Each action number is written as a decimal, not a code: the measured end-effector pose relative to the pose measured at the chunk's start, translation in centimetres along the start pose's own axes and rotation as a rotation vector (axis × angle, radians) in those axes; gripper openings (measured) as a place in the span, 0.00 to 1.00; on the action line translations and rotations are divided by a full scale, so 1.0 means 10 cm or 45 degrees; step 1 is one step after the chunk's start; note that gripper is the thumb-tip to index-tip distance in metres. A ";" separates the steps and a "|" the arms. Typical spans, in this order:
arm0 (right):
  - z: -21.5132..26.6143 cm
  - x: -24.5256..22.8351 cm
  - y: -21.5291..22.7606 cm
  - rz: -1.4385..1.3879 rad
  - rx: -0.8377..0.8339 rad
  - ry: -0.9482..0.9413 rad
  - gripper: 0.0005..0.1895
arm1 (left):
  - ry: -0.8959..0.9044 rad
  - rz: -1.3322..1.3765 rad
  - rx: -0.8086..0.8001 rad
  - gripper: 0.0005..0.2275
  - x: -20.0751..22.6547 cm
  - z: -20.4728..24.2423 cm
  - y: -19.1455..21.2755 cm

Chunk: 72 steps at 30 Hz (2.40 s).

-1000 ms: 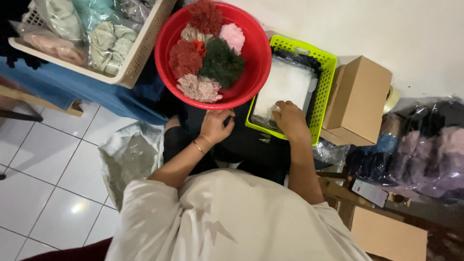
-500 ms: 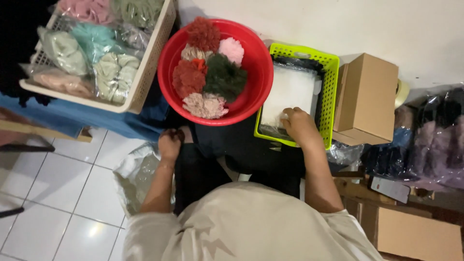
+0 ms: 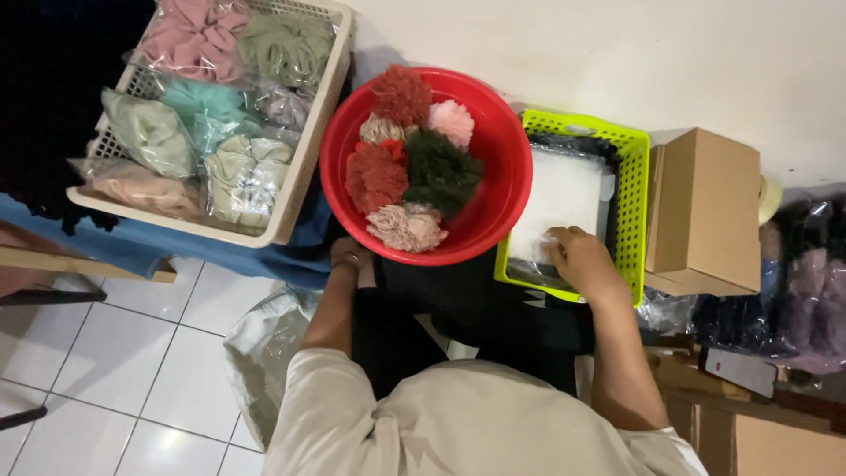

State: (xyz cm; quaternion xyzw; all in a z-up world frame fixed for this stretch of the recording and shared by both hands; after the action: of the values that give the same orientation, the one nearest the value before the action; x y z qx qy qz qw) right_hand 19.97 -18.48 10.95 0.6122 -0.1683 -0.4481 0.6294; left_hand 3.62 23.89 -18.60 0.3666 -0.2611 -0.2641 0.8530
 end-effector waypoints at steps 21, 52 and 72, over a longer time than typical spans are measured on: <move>0.04 0.11 -0.08 -0.005 -0.031 0.062 0.19 | 0.158 1.776 0.590 0.13 -0.34 0.21 -0.57; 0.00 0.25 -0.17 0.041 -0.017 0.078 0.18 | 0.387 2.659 0.332 0.22 -1.09 0.87 -0.83; -0.04 0.27 -0.17 0.018 0.006 0.097 0.20 | -0.193 0.830 0.734 0.21 -0.46 1.54 -0.50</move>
State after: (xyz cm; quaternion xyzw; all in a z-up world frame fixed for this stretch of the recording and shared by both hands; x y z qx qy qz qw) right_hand 21.18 -20.08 8.40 0.6291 -0.1494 -0.4196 0.6370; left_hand -10.89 16.34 -14.41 0.4677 -0.4880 0.0763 0.7330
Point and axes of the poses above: each hand's wrist, its own z-axis away from the middle knuckle, its own y-axis out of the back of the hand, x = y × z, the point moved 4 cm from there along -z, towards the middle knuckle, and after that the axes turned 3 degrees about -y, right-handed, at the moved point
